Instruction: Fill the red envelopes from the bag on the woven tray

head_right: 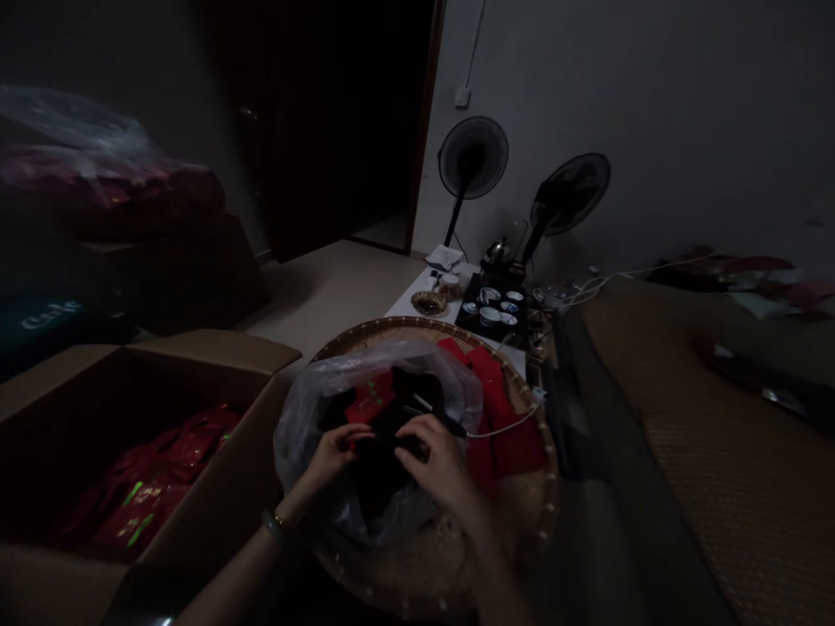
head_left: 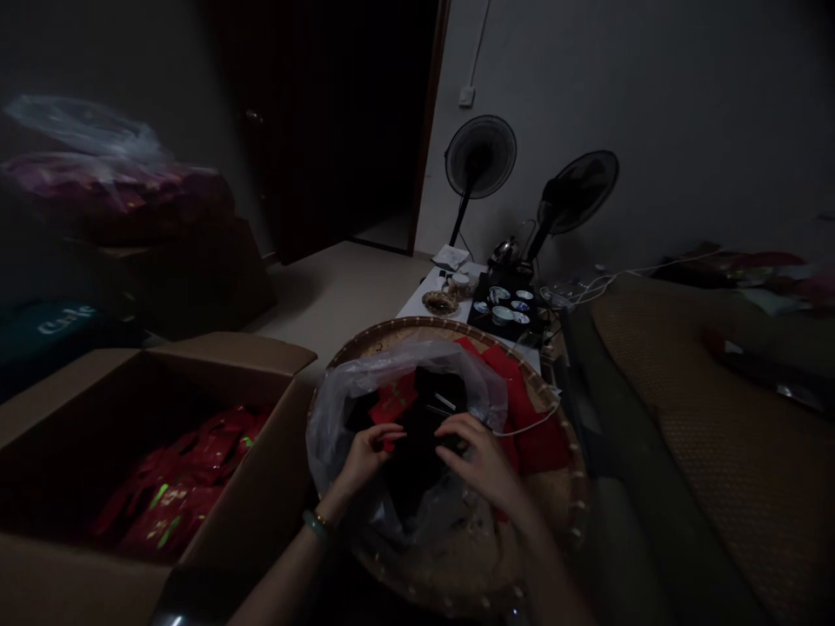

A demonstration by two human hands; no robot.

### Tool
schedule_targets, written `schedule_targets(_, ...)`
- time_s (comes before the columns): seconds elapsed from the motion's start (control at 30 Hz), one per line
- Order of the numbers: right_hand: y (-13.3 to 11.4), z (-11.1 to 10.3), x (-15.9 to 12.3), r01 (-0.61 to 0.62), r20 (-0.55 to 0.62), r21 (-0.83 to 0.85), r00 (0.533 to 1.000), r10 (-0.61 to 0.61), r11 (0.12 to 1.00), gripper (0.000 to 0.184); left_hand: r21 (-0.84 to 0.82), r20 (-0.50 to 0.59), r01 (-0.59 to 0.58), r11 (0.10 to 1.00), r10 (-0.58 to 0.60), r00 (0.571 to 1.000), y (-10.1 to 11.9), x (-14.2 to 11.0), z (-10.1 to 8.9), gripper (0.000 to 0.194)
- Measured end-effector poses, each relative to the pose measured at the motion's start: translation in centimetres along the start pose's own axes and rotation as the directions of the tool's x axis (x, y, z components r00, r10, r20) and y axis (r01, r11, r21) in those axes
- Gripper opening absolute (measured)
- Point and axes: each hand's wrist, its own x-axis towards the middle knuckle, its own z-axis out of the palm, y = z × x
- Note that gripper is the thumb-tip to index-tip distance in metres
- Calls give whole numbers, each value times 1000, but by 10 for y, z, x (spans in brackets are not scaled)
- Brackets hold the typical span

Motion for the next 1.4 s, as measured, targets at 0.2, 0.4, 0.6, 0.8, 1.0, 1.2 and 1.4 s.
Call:
schedule_targets(0.2, -25, 17, 11, 80, 232, -373, 973, 10, 924, 17, 96, 34, -42, 994, 39, 999, 5, -2, 6, 34)
schedule_targets(0.4, -25, 28, 26, 19, 397, -633, 866, 303, 774, 24, 182, 53, -31, 983, 22, 998, -7, -3, 6, 33)
schedule_targets(0.6, -20, 18, 29, -32, 347, -501, 908, 235, 865, 19, 111, 19, 38, 993, -40, 999, -6, -2, 7, 35)
schedule_targets(0.8, -3, -6, 22, -84, 249, -179, 960, 128, 980, 20, -14, -51, 99, 995, -99, 994, 1, -3, 7, 34)
schedule_targets(1.0, -4, -13, 15, -31, 186, -230, 980, 75, 973, 21, -109, -50, 104, 989, -110, 993, 2, -2, 6, 37)
schedule_targets(1.2, -14, 12, 17, 62, 270, -385, 962, 48, 921, 28, -176, 30, 159, 972, -156, 987, 5, -6, 14, 41)
schedule_targets(1.4, -2, 26, 27, 89, 418, -497, 897, 148, 863, 16, -150, 146, 174, 973, -152, 978, 9, -12, 20, 43)
